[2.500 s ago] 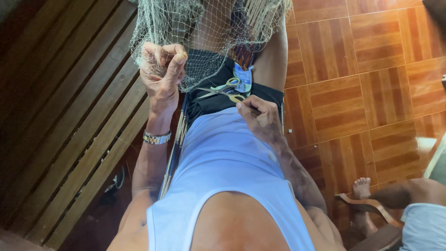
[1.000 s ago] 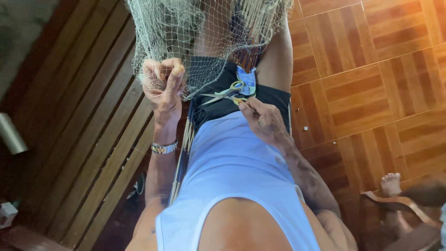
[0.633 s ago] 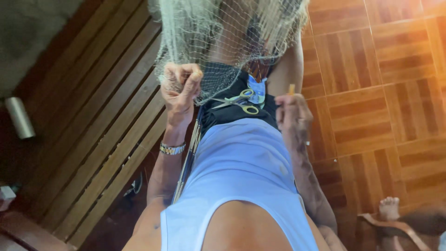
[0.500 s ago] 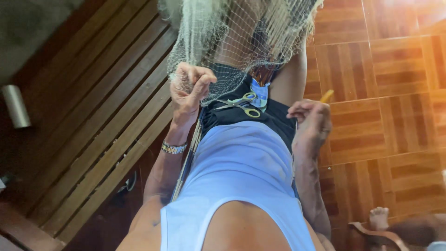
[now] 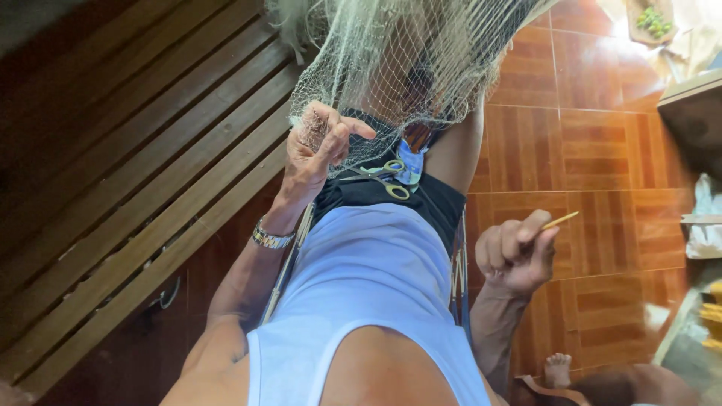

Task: Repairing a fishing net by tying knots with a wooden shuttle

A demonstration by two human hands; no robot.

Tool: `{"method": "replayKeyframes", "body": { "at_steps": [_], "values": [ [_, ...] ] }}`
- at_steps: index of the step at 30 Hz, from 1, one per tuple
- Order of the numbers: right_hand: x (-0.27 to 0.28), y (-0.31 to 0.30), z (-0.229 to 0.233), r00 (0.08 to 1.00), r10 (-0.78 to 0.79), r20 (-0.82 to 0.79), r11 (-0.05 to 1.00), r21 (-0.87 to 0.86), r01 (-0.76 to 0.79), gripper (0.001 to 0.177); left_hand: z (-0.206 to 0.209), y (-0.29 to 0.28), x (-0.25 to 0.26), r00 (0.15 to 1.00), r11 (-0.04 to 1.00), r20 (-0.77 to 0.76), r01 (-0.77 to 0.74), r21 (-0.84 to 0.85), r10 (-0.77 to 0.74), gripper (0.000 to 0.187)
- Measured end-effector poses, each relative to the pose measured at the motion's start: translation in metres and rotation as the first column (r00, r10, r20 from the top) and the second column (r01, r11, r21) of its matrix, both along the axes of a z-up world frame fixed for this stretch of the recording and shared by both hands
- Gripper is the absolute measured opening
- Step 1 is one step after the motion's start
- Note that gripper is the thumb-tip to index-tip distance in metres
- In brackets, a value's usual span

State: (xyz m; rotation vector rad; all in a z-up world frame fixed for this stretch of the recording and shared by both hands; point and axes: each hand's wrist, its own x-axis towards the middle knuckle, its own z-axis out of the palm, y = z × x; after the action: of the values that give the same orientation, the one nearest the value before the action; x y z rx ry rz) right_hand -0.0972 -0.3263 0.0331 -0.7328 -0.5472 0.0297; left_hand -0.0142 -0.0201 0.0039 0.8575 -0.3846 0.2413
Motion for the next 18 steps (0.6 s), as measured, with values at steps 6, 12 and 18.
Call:
{"method": "replayKeyframes", "body": {
  "at_steps": [6,12,18],
  "values": [
    [-0.006,-0.006,-0.015,0.999,0.023,0.031,0.981,-0.193,-0.016,0.038,0.007,-0.007,-0.003,1.000,1.000,-0.007,-0.002,-0.009,0.002,0.015],
    [-0.010,0.012,-0.006,0.998,-0.035,0.061,0.963,-0.265,0.050,0.039,0.008,-0.013,0.000,0.999,1.000,0.043,0.021,0.011,-0.022,0.015],
    [-0.017,-0.010,-0.003,0.995,-0.056,0.085,0.933,-0.350,0.082,0.040,0.003,-0.013,0.002,0.994,0.999,0.101,-0.034,0.001,0.033,0.012]
  ]
}}
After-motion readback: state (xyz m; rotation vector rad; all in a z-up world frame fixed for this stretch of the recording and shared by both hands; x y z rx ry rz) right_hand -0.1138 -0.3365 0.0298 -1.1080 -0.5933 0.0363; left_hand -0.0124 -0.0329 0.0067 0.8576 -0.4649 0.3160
